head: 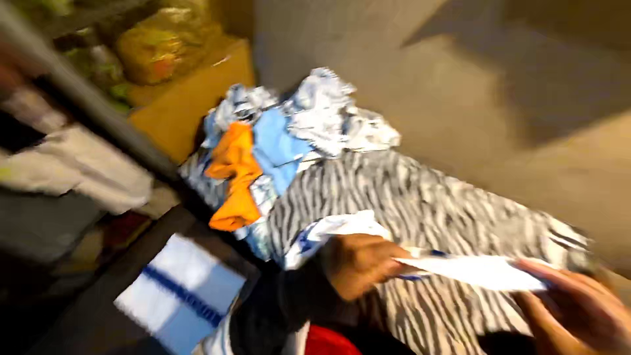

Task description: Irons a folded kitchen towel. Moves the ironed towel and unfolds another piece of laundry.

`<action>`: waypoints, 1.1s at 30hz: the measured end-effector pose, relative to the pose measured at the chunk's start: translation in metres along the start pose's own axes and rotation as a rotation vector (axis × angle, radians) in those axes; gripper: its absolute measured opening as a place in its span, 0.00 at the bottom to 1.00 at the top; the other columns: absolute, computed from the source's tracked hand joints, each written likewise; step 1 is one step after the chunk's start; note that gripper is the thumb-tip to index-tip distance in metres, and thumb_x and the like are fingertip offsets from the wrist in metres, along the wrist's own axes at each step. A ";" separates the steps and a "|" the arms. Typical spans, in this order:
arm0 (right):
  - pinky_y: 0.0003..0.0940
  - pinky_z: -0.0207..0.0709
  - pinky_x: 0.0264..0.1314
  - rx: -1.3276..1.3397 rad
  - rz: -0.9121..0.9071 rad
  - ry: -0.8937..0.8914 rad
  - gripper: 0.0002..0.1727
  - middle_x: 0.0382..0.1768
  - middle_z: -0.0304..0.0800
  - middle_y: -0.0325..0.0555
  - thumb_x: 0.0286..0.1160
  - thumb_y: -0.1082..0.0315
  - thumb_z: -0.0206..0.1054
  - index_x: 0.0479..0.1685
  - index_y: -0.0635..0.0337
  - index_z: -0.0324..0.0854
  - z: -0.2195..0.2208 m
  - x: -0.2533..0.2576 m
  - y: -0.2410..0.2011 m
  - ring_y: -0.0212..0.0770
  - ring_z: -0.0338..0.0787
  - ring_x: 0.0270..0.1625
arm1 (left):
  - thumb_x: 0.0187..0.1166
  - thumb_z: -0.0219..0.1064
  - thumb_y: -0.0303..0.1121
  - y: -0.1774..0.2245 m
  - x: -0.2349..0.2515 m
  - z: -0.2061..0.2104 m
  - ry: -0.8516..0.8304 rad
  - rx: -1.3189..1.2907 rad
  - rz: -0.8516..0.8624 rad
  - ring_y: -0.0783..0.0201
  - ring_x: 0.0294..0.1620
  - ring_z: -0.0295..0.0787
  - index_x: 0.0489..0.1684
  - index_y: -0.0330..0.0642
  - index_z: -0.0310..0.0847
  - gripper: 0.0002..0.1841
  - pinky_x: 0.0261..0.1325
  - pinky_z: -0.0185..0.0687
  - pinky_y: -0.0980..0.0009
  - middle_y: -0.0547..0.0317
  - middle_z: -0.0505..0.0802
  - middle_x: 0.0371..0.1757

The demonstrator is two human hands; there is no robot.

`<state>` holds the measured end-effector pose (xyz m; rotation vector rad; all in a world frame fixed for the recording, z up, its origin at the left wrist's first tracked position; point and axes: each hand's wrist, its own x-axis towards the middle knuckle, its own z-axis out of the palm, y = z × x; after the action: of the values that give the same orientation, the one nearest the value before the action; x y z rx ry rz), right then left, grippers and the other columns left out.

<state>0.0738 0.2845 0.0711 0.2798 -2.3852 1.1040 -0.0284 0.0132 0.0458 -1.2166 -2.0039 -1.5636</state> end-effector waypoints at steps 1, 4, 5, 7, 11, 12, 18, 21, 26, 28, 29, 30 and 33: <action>0.18 0.87 0.57 0.084 0.077 0.047 0.16 0.60 0.92 0.23 0.78 0.67 0.72 0.63 0.44 0.88 0.006 0.007 0.000 0.19 0.90 0.56 | 0.75 0.69 0.24 -0.004 0.006 -0.004 -0.035 -0.005 -0.029 0.65 0.40 0.96 0.38 0.31 0.93 0.06 0.51 0.89 0.73 0.49 0.98 0.38; 0.23 0.92 0.48 0.395 0.198 0.067 0.20 0.57 0.94 0.24 0.70 0.68 0.76 0.63 0.47 0.89 0.011 0.022 0.001 0.24 0.94 0.47 | 0.81 0.67 0.30 -0.015 0.023 -0.013 -0.146 -0.113 -0.123 0.79 0.36 0.91 0.39 0.31 0.91 0.10 0.45 0.85 0.83 0.54 0.97 0.34; 0.27 0.92 0.54 0.466 0.198 0.022 0.23 0.62 0.92 0.28 0.69 0.70 0.77 0.67 0.52 0.86 0.010 0.025 0.003 0.28 0.94 0.52 | 0.82 0.67 0.32 -0.017 0.025 -0.015 -0.167 -0.164 -0.158 0.83 0.31 0.86 0.39 0.32 0.91 0.11 0.40 0.81 0.86 0.57 0.95 0.31; 0.30 0.91 0.61 0.529 0.168 -0.022 0.27 0.66 0.89 0.34 0.69 0.73 0.76 0.71 0.56 0.83 0.012 0.026 0.009 0.31 0.93 0.57 | 0.84 0.65 0.35 -0.021 0.028 -0.015 -0.208 -0.261 -0.228 0.88 0.23 0.75 0.38 0.34 0.89 0.13 0.30 0.71 0.90 0.67 0.87 0.23; 0.20 0.88 0.51 0.242 -0.009 0.150 0.13 0.49 0.93 0.33 0.74 0.63 0.75 0.55 0.53 0.92 0.025 0.030 0.029 0.23 0.91 0.47 | 0.83 0.66 0.36 -0.024 0.032 -0.015 -0.248 -0.364 -0.262 0.90 0.26 0.78 0.40 0.36 0.89 0.11 0.32 0.75 0.90 0.71 0.89 0.26; 0.18 0.87 0.47 0.216 -0.040 0.200 0.10 0.45 0.93 0.31 0.75 0.61 0.75 0.50 0.51 0.93 0.026 0.032 0.031 0.21 0.90 0.44 | 0.81 0.68 0.35 -0.025 0.034 -0.015 -0.241 -0.336 -0.249 0.88 0.26 0.80 0.41 0.36 0.89 0.10 0.32 0.77 0.89 0.69 0.91 0.27; 0.13 0.82 0.46 0.004 -0.220 0.401 0.09 0.58 0.82 0.33 0.79 0.59 0.69 0.48 0.49 0.90 -0.029 0.063 0.006 0.16 0.83 0.46 | 0.63 0.65 0.25 -0.041 0.071 -0.018 -0.171 0.341 -0.049 0.60 0.33 0.91 0.41 0.38 0.93 0.13 0.36 0.87 0.61 0.51 0.94 0.37; 0.14 0.83 0.32 -0.042 -0.220 0.478 0.09 0.47 0.91 0.18 0.84 0.59 0.66 0.57 0.39 0.84 -0.073 0.070 -0.013 0.14 0.86 0.33 | 0.58 0.67 0.16 -0.060 0.095 -0.030 -0.179 0.466 -0.124 0.41 0.44 0.94 0.42 0.29 0.92 0.14 0.47 0.87 0.40 0.38 0.95 0.44; 0.18 0.85 0.41 -0.335 -0.228 0.485 0.18 0.49 0.90 0.28 0.76 0.59 0.74 0.61 0.53 0.80 -0.146 0.065 -0.018 0.19 0.88 0.41 | 0.65 0.69 0.18 -0.050 0.136 -0.066 -0.155 0.563 -0.177 0.40 0.43 0.93 0.44 0.31 0.93 0.12 0.47 0.83 0.36 0.38 0.95 0.46; 0.19 0.84 0.49 -0.412 -0.258 0.461 0.23 0.54 0.88 0.32 0.76 0.57 0.73 0.65 0.57 0.79 -0.171 0.059 -0.012 0.19 0.87 0.47 | 0.66 0.69 0.20 -0.043 0.149 -0.081 -0.128 0.613 -0.132 0.42 0.39 0.91 0.44 0.35 0.93 0.12 0.42 0.81 0.36 0.40 0.95 0.43; 0.17 0.83 0.48 -0.431 -0.257 0.486 0.22 0.55 0.87 0.31 0.78 0.57 0.70 0.66 0.57 0.78 -0.180 0.055 -0.011 0.17 0.86 0.47 | 0.66 0.69 0.21 -0.040 0.155 -0.087 -0.106 0.643 -0.105 0.41 0.38 0.91 0.45 0.36 0.94 0.12 0.40 0.80 0.36 0.41 0.95 0.42; 0.15 0.83 0.45 -0.451 -0.225 0.547 0.19 0.54 0.87 0.30 0.81 0.58 0.68 0.65 0.58 0.78 -0.189 0.048 -0.011 0.15 0.86 0.44 | 0.68 0.69 0.22 -0.038 0.161 -0.091 -0.081 0.666 -0.083 0.40 0.38 0.91 0.45 0.36 0.94 0.11 0.40 0.79 0.35 0.40 0.94 0.42; 0.23 0.84 0.50 -0.458 0.012 0.761 0.17 0.49 0.89 0.42 0.86 0.63 0.66 0.66 0.64 0.81 -0.217 -0.019 0.033 0.25 0.88 0.44 | 0.74 0.67 0.24 -0.039 0.170 -0.105 -0.042 0.712 -0.095 0.37 0.41 0.92 0.48 0.38 0.94 0.11 0.45 0.78 0.31 0.38 0.95 0.43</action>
<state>0.1530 0.4695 0.1592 -0.2725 -1.8564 0.4965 -0.1838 -0.0120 0.1757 -0.8704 -2.3599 -0.7224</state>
